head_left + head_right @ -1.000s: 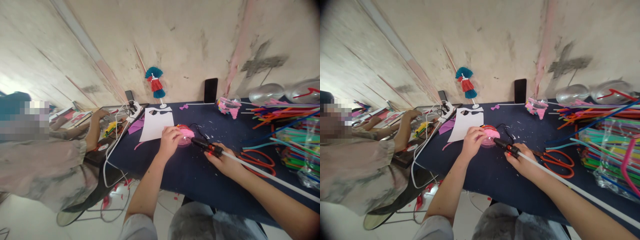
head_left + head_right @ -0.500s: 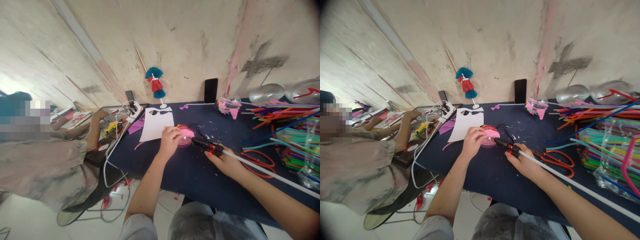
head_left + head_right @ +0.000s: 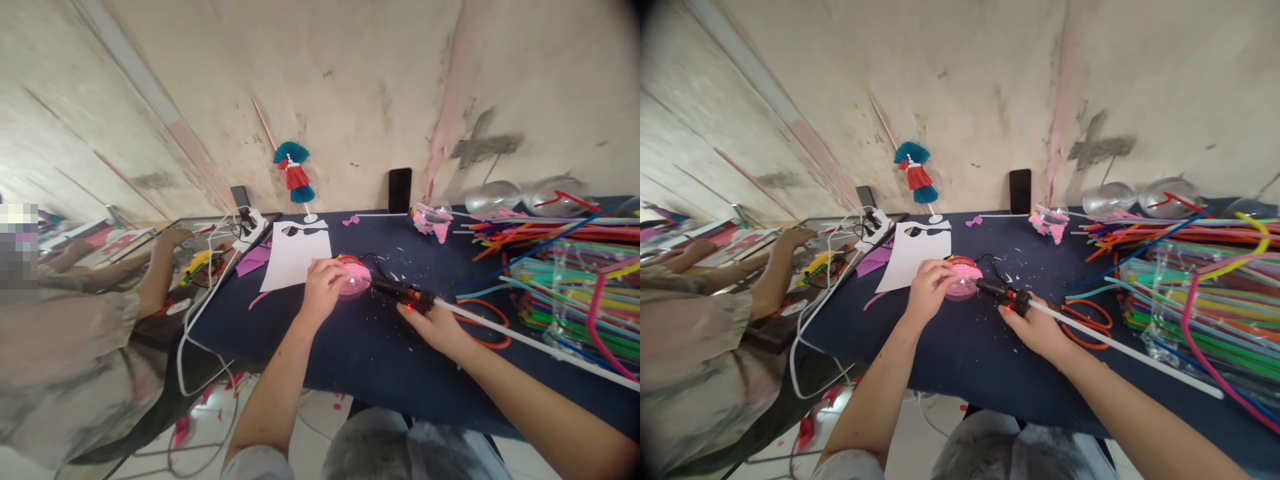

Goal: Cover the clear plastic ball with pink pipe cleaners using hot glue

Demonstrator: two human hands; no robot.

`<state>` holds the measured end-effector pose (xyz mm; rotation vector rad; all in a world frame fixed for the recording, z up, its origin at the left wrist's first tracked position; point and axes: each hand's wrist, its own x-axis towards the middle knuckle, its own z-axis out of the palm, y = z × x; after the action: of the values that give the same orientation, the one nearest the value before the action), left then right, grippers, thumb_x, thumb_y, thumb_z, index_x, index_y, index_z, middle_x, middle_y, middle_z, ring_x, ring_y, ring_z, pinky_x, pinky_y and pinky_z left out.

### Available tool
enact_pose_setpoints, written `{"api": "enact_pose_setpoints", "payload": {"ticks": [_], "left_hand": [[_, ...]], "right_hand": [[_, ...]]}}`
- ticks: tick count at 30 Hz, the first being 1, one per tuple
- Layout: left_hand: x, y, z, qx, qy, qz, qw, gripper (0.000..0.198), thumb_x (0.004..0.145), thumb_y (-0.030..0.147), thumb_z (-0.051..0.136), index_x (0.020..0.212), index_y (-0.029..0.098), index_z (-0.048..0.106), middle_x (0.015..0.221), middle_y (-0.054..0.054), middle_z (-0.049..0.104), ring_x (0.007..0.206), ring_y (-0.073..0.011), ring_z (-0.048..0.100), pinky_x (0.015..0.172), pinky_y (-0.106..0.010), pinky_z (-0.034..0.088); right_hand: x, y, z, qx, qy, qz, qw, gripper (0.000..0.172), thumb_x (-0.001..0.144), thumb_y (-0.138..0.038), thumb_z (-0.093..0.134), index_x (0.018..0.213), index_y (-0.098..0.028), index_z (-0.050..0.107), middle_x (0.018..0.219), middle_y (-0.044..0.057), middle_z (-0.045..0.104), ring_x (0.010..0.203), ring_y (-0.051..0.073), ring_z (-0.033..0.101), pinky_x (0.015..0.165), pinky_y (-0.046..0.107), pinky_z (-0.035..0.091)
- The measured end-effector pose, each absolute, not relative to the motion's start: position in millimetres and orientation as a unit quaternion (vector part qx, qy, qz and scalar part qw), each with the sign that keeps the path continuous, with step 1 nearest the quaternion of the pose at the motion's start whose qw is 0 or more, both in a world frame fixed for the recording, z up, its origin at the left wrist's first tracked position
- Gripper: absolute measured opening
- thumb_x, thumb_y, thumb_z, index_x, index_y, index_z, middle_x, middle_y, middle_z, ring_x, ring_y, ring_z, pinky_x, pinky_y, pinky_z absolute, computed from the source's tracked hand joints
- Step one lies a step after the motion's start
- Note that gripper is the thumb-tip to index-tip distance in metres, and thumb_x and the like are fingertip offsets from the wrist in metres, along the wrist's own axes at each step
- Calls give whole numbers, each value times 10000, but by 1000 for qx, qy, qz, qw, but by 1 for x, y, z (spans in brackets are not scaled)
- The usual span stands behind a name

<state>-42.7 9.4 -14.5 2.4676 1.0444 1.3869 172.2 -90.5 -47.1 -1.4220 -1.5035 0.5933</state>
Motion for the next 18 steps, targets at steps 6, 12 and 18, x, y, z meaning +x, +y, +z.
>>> {"api": "enact_pose_setpoints", "payload": {"ticks": [6,12,18], "left_hand": [[-43,10,-15,819,344,456,52,79,784,155,635,717,197,637,872,-34,646,880,-180,572,866,-396,456],[-42,9,-15,818,347,456,55,74,786,166,635,718,195,634,869,-36,647,867,-177,570,858,-387,458],[-43,9,-15,817,354,451,60,82,782,160,635,708,197,640,870,-34,649,882,-179,573,874,-387,451]], "right_hand": [[170,-95,-33,-570,-616,251,482,264,760,-413,506,638,-187,568,530,1,539,526,152,491,521,282,443],[168,-96,-37,-564,-580,305,504,252,717,-421,552,711,-174,598,589,16,576,551,158,509,516,278,445],[175,-95,-42,-611,-583,205,494,331,760,-468,493,575,-194,504,480,-16,445,481,138,430,472,270,379]]}}
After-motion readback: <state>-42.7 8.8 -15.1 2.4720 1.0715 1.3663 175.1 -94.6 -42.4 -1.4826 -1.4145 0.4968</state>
